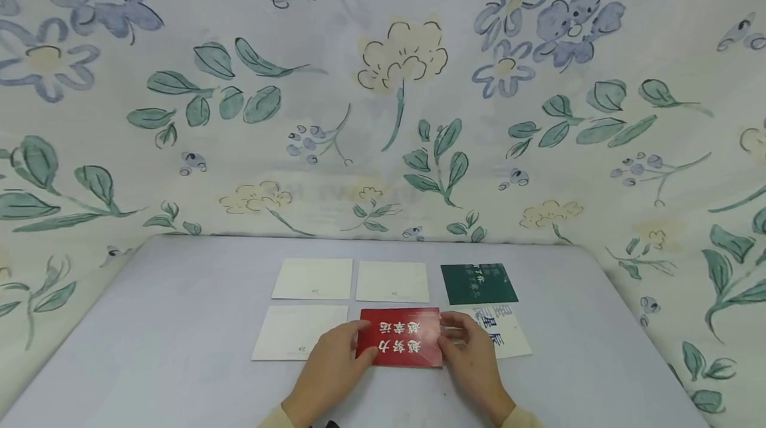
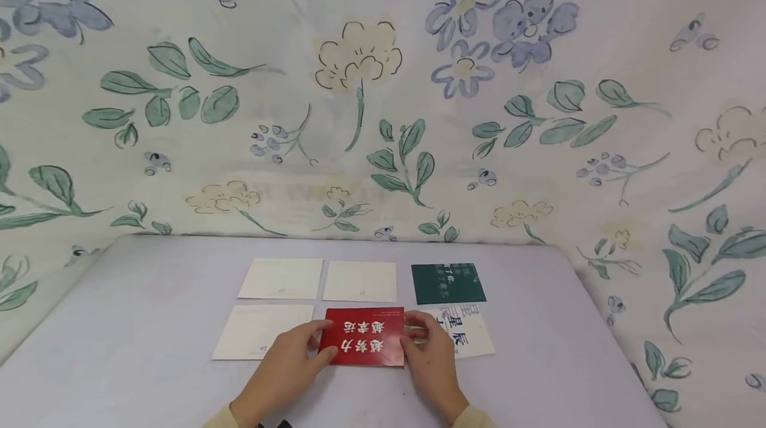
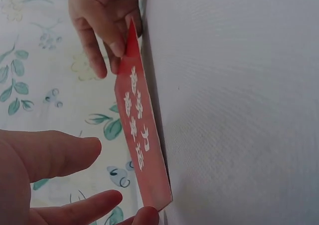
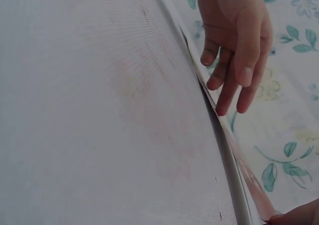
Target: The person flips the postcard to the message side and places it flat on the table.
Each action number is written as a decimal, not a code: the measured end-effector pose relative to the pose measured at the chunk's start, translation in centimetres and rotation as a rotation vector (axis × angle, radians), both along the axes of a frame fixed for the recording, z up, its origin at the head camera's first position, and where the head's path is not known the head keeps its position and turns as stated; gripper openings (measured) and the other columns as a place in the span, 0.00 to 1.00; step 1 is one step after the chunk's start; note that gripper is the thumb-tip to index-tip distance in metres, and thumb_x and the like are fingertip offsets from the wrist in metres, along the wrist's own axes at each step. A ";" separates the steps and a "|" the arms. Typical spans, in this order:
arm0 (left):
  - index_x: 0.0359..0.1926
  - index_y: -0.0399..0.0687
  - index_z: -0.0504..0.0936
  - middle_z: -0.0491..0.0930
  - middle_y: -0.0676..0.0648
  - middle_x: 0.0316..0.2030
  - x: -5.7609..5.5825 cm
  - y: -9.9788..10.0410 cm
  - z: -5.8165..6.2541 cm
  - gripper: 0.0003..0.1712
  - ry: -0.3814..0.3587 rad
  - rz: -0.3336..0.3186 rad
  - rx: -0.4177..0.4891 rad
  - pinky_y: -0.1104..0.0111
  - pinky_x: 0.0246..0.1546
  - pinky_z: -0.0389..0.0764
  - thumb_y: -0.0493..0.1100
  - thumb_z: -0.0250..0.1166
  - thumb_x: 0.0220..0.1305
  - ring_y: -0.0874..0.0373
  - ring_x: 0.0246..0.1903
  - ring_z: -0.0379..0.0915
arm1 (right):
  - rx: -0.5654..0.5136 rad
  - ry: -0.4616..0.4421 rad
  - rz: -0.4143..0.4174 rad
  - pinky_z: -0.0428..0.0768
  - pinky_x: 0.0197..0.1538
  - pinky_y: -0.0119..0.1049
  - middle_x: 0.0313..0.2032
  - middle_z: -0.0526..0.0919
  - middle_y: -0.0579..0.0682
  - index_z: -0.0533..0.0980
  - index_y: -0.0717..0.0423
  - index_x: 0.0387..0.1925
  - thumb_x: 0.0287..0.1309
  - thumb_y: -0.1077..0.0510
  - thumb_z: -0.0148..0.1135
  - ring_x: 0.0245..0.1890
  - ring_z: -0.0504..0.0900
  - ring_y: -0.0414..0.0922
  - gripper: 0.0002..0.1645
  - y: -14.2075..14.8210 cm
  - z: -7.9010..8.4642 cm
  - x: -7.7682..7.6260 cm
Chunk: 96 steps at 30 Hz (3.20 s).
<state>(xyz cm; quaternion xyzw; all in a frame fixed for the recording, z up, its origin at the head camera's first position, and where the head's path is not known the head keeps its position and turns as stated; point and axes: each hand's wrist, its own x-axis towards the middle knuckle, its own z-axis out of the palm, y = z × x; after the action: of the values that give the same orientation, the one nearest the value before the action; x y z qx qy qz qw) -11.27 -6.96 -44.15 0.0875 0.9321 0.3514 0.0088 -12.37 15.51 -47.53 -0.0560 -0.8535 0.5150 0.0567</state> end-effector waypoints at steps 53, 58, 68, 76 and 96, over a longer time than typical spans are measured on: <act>0.53 0.45 0.78 0.81 0.55 0.43 -1.0 -0.2 -0.9 0.22 0.194 0.125 0.139 0.71 0.35 0.78 0.42 0.66 0.55 0.65 0.36 0.75 | -0.167 0.094 -0.078 0.78 0.45 0.28 0.44 0.80 0.47 0.75 0.53 0.47 0.54 0.63 0.64 0.42 0.79 0.41 0.17 0.2 -0.9 -0.4; 0.51 0.46 0.79 0.80 0.52 0.49 -1.0 -0.1 -0.9 0.21 0.208 0.123 0.121 0.70 0.34 0.79 0.41 0.66 0.54 0.63 0.37 0.75 | -0.132 0.109 -0.066 0.78 0.46 0.29 0.46 0.80 0.46 0.75 0.51 0.50 0.54 0.65 0.63 0.44 0.79 0.41 0.20 0.2 -0.9 -0.3; 0.52 0.49 0.78 0.78 0.51 0.51 -0.9 -0.2 -0.7 0.21 0.188 0.111 0.140 0.75 0.34 0.78 0.41 0.66 0.55 0.63 0.35 0.75 | -0.122 0.076 -0.093 0.78 0.47 0.33 0.48 0.79 0.45 0.74 0.50 0.52 0.54 0.64 0.64 0.46 0.79 0.42 0.22 0.1 -0.7 -0.1; 0.53 0.48 0.78 0.73 0.51 0.58 -0.8 -0.2 -0.7 0.21 0.216 0.092 0.187 0.70 0.38 0.80 0.39 0.65 0.55 0.59 0.42 0.78 | -0.127 0.076 -0.094 0.78 0.47 0.32 0.46 0.80 0.47 0.74 0.51 0.51 0.53 0.65 0.64 0.46 0.79 0.42 0.22 -0.1 -0.6 -0.1; 0.54 0.51 0.75 0.77 0.53 0.50 -0.7 -0.1 -0.6 0.24 0.263 0.139 0.216 0.69 0.36 0.81 0.39 0.66 0.55 0.60 0.40 0.79 | -0.149 0.090 -0.053 0.77 0.48 0.30 0.48 0.77 0.40 0.74 0.46 0.52 0.55 0.61 0.63 0.48 0.77 0.39 0.21 -0.1 -0.7 0.1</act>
<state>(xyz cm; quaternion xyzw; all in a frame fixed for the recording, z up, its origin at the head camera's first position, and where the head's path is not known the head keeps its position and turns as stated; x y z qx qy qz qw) -12.01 -7.09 -44.72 0.0685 0.8859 0.4347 -0.1470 -12.23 15.43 -48.26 -0.0591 -0.8076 0.5774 0.1044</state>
